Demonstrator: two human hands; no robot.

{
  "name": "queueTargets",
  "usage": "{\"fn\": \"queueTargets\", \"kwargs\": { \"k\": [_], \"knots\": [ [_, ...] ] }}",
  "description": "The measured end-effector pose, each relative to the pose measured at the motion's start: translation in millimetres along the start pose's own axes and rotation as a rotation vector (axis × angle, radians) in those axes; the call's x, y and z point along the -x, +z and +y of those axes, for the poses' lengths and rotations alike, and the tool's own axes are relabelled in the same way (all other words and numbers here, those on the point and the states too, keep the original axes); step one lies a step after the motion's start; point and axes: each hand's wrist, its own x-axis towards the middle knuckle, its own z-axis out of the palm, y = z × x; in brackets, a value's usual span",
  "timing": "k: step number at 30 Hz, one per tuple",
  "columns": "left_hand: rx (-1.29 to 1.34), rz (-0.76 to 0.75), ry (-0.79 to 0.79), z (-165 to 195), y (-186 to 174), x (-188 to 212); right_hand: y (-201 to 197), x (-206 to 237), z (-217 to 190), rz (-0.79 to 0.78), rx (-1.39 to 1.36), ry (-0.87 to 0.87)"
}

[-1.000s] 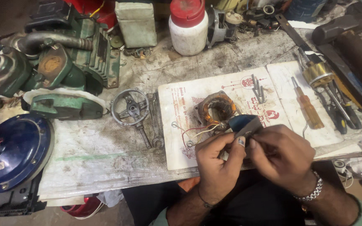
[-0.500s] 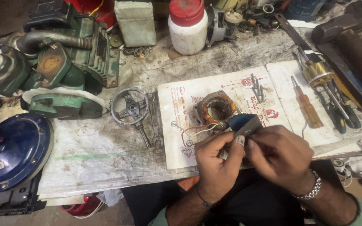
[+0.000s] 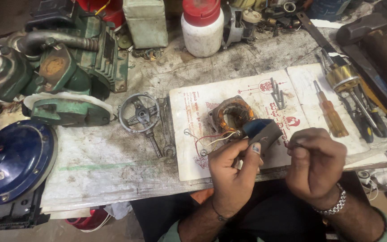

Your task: The person fits a dark curved pad around the copper winding of a motor stator on a cluttered workbench, pressing and shaping it with both hands. They repeatedly reposition the pad and a small rectangular block, adjusting the fit against the winding throughout the clip.

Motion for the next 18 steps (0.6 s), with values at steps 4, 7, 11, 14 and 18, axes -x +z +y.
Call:
{"fn": "queueTargets", "kwargs": {
  "k": [4,7,11,14,18],
  "knots": [
    [-0.01,-0.005,0.039,0.8,-0.1,-0.4,-2.7,-1.9,1.6,-0.096,0.112,-0.033],
    [-0.02,-0.01,0.034,1.9,0.0,-0.8,-2.0,-7.6,-3.2,-0.115,0.171,-0.079],
    [-0.033,-0.015,0.02,2.5,-0.8,-1.6,-0.6,-16.2,-12.5,-0.16,0.216,-0.071],
    [-0.06,-0.019,0.089,2.3,-0.8,-1.9,-0.2,-20.4,-17.4,-0.187,0.322,-0.078],
    [-0.072,-0.02,0.074,1.8,-0.4,-3.8,1.4,-23.9,-18.5,-0.203,0.349,-0.061]
  ]
}}
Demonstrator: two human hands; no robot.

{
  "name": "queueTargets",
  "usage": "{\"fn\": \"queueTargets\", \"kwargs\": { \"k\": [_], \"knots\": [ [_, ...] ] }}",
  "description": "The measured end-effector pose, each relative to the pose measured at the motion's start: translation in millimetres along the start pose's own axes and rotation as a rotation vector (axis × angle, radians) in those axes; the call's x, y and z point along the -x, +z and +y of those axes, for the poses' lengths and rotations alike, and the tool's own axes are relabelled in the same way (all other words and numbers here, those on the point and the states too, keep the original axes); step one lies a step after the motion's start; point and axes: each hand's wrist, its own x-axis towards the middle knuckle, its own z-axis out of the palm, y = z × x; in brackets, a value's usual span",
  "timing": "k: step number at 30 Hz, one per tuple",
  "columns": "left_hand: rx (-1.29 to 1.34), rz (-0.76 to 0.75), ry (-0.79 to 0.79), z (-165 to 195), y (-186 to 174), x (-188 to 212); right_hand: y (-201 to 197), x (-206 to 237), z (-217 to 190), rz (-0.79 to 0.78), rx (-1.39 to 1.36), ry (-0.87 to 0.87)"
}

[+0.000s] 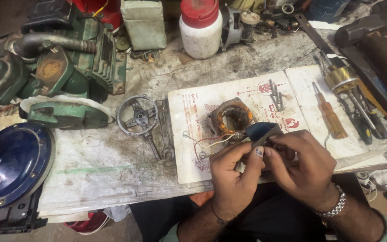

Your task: The person fits a dark curved pad around the copper winding of a motor stator on a cluttered workbench, pressing and shaping it with both hands. They repeatedly reposition the pad and a small rectangular block, adjusting the fit against the winding throughout the clip.

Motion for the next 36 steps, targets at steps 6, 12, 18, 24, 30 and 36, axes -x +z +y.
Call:
{"fn": "queueTargets", "kwargs": {
  "k": [6,12,18,24,30,36],
  "knots": [
    [-0.055,-0.014,0.028,5.0,-0.6,-2.6,2.0,-1.6,-0.9,0.032,-0.02,-0.013],
    [-0.066,-0.028,0.032,7.7,-1.3,-4.7,4.1,-1.5,0.2,0.038,-0.026,-0.022],
    [-0.045,-0.034,0.019,4.6,-2.5,-4.0,5.8,0.4,0.3,0.045,-0.015,0.029],
    [-0.031,-0.037,0.01,3.4,-2.2,-3.9,6.6,2.7,2.5,0.044,-0.017,0.02],
    [-0.037,-0.04,0.008,2.4,-1.6,-5.6,9.2,2.9,5.8,0.048,-0.025,0.029],
    [-0.016,-0.024,-0.002,-0.3,-1.8,-3.4,7.9,1.4,3.9,0.038,-0.004,0.015]
  ]
}}
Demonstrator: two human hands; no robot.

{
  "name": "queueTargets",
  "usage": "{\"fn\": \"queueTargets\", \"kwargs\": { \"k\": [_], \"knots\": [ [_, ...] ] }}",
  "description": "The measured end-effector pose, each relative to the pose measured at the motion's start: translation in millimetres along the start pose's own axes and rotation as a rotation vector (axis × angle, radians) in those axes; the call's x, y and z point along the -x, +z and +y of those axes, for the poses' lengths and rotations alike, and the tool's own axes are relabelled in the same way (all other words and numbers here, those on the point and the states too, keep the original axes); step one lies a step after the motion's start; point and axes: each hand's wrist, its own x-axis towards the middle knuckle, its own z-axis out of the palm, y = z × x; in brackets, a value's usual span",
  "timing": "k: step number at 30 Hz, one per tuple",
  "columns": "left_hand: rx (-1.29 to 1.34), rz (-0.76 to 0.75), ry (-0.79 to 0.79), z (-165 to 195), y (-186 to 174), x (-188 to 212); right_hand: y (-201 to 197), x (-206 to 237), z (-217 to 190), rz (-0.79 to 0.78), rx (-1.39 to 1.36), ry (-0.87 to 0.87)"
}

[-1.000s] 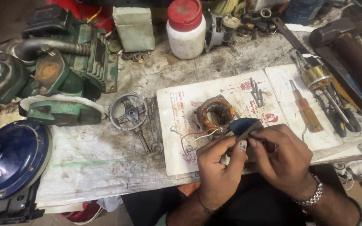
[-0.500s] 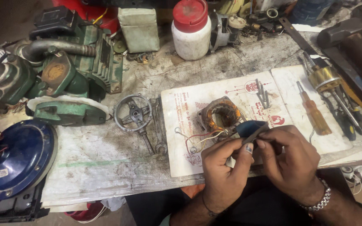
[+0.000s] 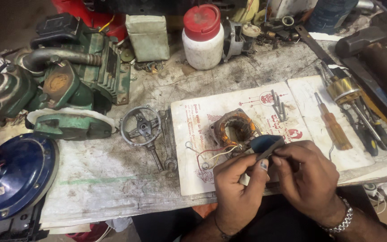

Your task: The person fits a dark curved pad around the copper winding of a motor stator on a cluttered workbench, pressing and shaping it with both hands. They repeatedly reposition the pad and a small rectangular block, adjusting the fit against the winding throughout the clip.

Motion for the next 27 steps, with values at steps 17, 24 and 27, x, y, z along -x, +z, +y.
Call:
{"fn": "queueTargets", "kwargs": {
  "k": [17,24,27],
  "knots": [
    [-0.089,-0.016,0.095,-0.1,1.1,-2.6,1.9,-0.1,1.0,-0.01,0.057,0.068],
    [-0.052,-0.027,0.04,-3.0,0.9,-1.9,4.2,1.6,3.1,-0.001,0.041,0.062],
    [-0.017,-0.027,0.015,-4.1,1.8,-0.9,4.8,2.6,3.6,0.003,0.043,0.065]
  ]
}}
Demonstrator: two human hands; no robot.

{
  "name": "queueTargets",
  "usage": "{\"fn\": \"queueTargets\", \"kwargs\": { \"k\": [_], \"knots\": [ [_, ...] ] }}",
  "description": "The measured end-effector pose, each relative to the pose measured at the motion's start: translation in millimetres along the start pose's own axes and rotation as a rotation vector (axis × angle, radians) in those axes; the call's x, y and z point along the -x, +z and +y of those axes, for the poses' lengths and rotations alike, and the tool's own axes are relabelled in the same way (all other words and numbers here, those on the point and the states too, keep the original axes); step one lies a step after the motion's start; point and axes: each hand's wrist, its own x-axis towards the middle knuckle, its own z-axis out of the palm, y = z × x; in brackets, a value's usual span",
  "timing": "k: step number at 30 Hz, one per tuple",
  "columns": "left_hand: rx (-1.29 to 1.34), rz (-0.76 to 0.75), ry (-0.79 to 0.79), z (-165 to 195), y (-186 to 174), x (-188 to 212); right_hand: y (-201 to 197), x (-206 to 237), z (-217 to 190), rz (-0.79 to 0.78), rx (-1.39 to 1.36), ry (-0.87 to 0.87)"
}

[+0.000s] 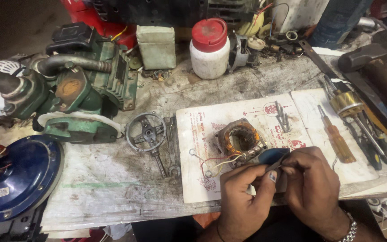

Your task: The person fits a dark curved pad around the copper winding of a motor stator on a cluttered workbench, pressing and shaping it with both hands. They repeatedly reposition the pad and a small rectangular block, adjusting the fit against the winding throughout the clip.

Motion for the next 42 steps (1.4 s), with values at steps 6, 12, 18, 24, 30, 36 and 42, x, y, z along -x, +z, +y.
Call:
{"fn": "queueTargets", "kwargs": {
  "k": [6,12,18,24,30,36,42],
  "knots": [
    [-0.019,-0.004,0.007,-2.2,-1.5,1.0,1.0,1.4,1.0,0.005,0.003,0.003],
    [-0.045,-0.011,0.045,-1.5,-2.7,-1.4,2.1,0.4,1.2,0.011,-0.015,0.003],
    [-0.026,-0.02,0.037,-0.9,-2.4,-0.7,2.7,0.9,3.2,0.016,-0.021,-0.005],
    [-0.01,0.056,0.038,-7.9,0.8,0.6,5.1,4.2,5.9,0.073,-0.073,-0.008],
    [0.059,0.097,-0.023,-12.3,0.2,1.7,-1.0,8.9,7.4,0.106,-0.057,-0.052],
    [0.165,0.126,-0.123,-16.2,4.2,3.4,0.4,12.2,5.6,0.105,0.068,-0.062],
    [0.2,0.12,-0.104,-22.1,5.3,4.7,-3.6,-0.6,3.9,0.049,-0.05,-0.126]
  ]
}}
